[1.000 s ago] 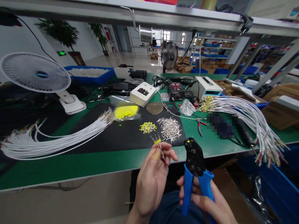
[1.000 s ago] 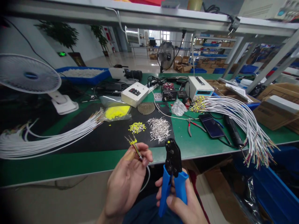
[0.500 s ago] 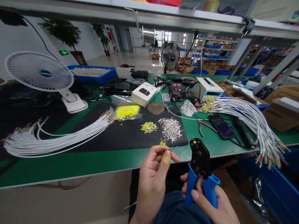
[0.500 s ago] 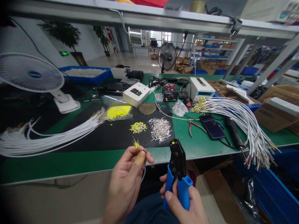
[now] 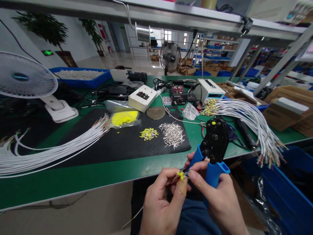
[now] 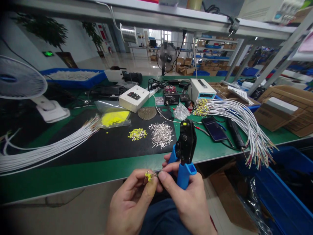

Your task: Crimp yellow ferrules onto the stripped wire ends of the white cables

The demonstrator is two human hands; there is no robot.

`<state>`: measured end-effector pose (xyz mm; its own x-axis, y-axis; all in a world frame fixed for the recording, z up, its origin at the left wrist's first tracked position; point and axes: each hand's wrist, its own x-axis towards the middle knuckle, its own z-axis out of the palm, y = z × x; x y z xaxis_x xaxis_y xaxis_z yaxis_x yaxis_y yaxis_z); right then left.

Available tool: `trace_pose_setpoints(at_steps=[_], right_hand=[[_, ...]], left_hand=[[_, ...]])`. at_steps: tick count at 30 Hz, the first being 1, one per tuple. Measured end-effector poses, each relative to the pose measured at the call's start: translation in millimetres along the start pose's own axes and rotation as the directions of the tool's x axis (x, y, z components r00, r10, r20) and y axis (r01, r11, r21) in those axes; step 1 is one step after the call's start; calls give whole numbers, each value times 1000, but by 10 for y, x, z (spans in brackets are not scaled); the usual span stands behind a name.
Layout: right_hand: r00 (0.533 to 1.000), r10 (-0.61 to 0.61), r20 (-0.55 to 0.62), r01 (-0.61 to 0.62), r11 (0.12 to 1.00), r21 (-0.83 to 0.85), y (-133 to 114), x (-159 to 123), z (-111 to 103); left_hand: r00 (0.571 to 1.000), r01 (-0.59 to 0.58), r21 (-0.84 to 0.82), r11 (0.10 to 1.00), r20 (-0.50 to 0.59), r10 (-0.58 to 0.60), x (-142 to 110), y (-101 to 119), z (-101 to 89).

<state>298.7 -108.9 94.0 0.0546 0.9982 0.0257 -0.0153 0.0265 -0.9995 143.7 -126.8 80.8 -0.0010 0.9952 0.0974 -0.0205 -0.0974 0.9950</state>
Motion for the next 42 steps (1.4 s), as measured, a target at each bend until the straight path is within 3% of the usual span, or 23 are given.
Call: trace_pose_setpoints(at_steps=[10,16,23,28,42], right_hand=[[998,57,-31,-54,993,101,13,-68,38],[981,179,69,-187,975,121,91,-256,30],[990,100,99,-94,994,-60,195,-391,62],[993,65,103,-58,996,-72,243,-420,85],[997,5,71,5,990,-140,203,-418,79]], left_hand=[[995,-29,39,999,-91,32,57,31,11],[948,-116,34,993,-295,121,211,226,-151],[956,-123,37,992,-263,129,267,312,-84],[969,-88,-27,996,-233,79,271,307,-73],[956,-103,1,995,-277,99,251,333,-53]])
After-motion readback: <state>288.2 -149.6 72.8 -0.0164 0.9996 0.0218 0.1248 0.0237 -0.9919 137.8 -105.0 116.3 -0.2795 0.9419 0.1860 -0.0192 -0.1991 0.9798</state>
